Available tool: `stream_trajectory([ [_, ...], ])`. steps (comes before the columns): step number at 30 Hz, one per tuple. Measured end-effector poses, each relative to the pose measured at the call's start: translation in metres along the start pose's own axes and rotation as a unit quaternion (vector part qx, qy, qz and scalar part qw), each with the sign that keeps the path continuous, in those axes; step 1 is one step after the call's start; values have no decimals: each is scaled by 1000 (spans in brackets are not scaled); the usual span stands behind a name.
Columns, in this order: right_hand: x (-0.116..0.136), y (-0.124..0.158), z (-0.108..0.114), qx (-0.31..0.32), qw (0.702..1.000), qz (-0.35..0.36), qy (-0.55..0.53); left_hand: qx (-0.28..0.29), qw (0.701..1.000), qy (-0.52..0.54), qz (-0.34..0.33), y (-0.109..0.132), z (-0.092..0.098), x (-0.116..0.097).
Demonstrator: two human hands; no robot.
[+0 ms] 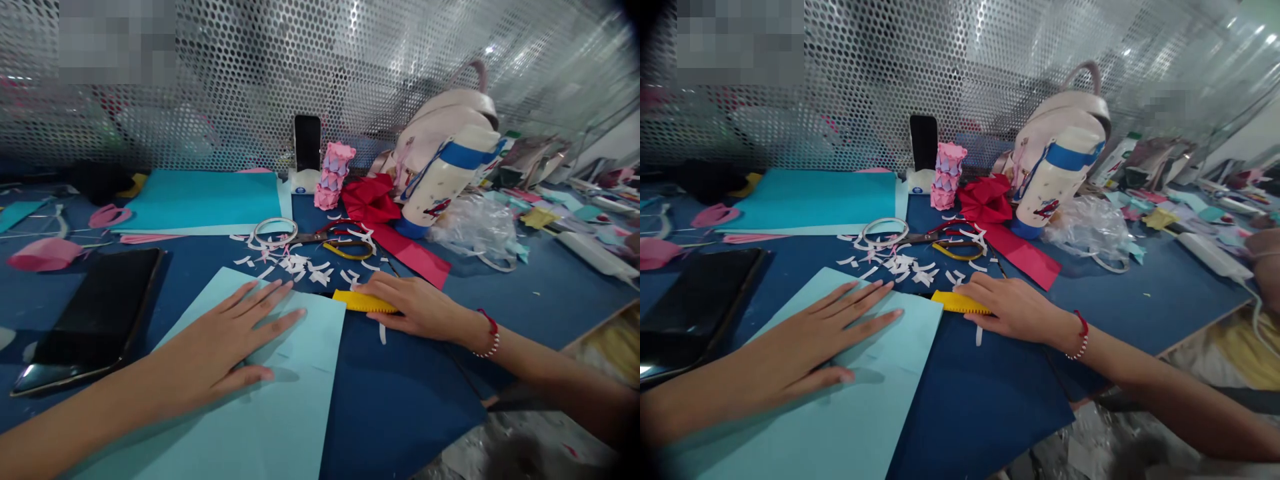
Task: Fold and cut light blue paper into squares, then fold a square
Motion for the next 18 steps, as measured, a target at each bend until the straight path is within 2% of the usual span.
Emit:
stream_trajectory([
  [8, 2, -7, 3, 24, 1000, -6, 3, -6, 1000, 2, 3, 2, 0, 0],
  [18, -6, 3, 7, -34, 999, 5, 34, -20, 1000, -7, -1, 1, -1, -2],
])
Point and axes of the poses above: each hand's wrist, its own y-axis away from the middle knuckle, its own z-axis out of the back of the hand, x = y × z, the point moved 1 cm from there along -y, towards the middle knuckle, and after that the axes turned 13 degrees about y, right-handed, at the moved point
